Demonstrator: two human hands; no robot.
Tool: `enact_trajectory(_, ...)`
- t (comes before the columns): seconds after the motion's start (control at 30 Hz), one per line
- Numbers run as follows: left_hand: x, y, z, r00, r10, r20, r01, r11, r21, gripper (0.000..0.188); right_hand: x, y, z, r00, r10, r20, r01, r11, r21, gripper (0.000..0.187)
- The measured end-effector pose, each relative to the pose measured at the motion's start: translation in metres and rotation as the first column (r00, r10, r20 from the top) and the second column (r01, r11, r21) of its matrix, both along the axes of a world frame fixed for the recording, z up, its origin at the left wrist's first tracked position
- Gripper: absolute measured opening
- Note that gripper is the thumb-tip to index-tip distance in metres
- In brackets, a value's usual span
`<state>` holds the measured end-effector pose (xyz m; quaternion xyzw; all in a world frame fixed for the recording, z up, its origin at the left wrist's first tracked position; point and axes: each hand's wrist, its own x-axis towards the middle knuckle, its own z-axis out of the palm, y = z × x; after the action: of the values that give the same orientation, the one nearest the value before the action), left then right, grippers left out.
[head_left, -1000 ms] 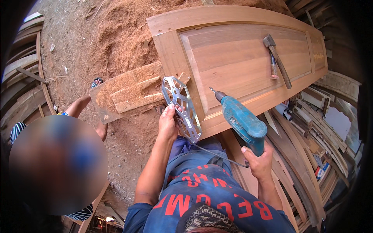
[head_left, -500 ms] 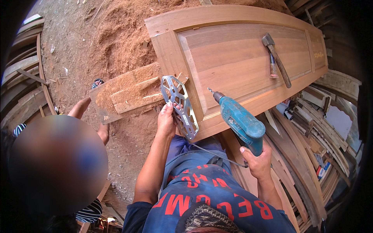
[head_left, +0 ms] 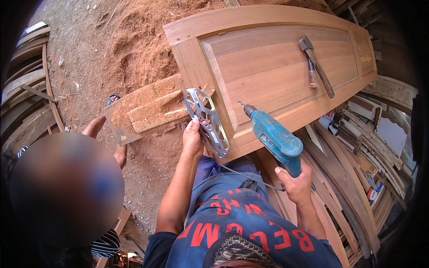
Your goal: The person uses a hammer and chisel to carve a recess into a wooden door panel. They then use a drill with a mortising attachment to create a hole for a handle, guided by a metal template provided by another person.
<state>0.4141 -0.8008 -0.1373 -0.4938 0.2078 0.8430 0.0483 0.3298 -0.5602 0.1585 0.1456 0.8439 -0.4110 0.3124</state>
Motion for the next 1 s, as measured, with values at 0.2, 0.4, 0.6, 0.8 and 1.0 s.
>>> enact_trajectory(0.2,-0.003,0.001,0.004,1.0,0.018,0.019,-0.018,1.0,0.0,0.028,0.003,0.0,-0.001,1.0,-0.007,0.002,0.007,1.0,-0.003,0.018)
enact_trajectory(0.4,-0.001,0.002,-0.004,1.0,0.014,-0.017,-0.014,0.998,-0.058,0.028,0.002,0.0,-0.001,1.0,0.002,0.005,-0.002,1.0,-0.008,0.018)
enact_trajectory(0.6,0.002,0.0,-0.015,0.999,-0.025,-0.036,0.02,0.993,-0.12,0.03,0.003,0.002,-0.002,1.0,-0.002,0.019,0.002,1.0,-0.009,0.019)
enact_trajectory(0.8,-0.002,-0.006,-0.011,0.993,-0.118,0.029,0.121,0.963,-0.239,0.031,0.002,0.003,0.001,0.995,-0.041,0.091,0.04,0.999,0.006,0.032)
enact_trajectory(1.0,-0.007,-0.026,-0.007,0.947,-0.285,0.146,0.32,0.861,-0.396,0.031,0.001,0.002,-0.004,0.999,-0.015,0.033,0.016,0.999,-0.028,0.019)
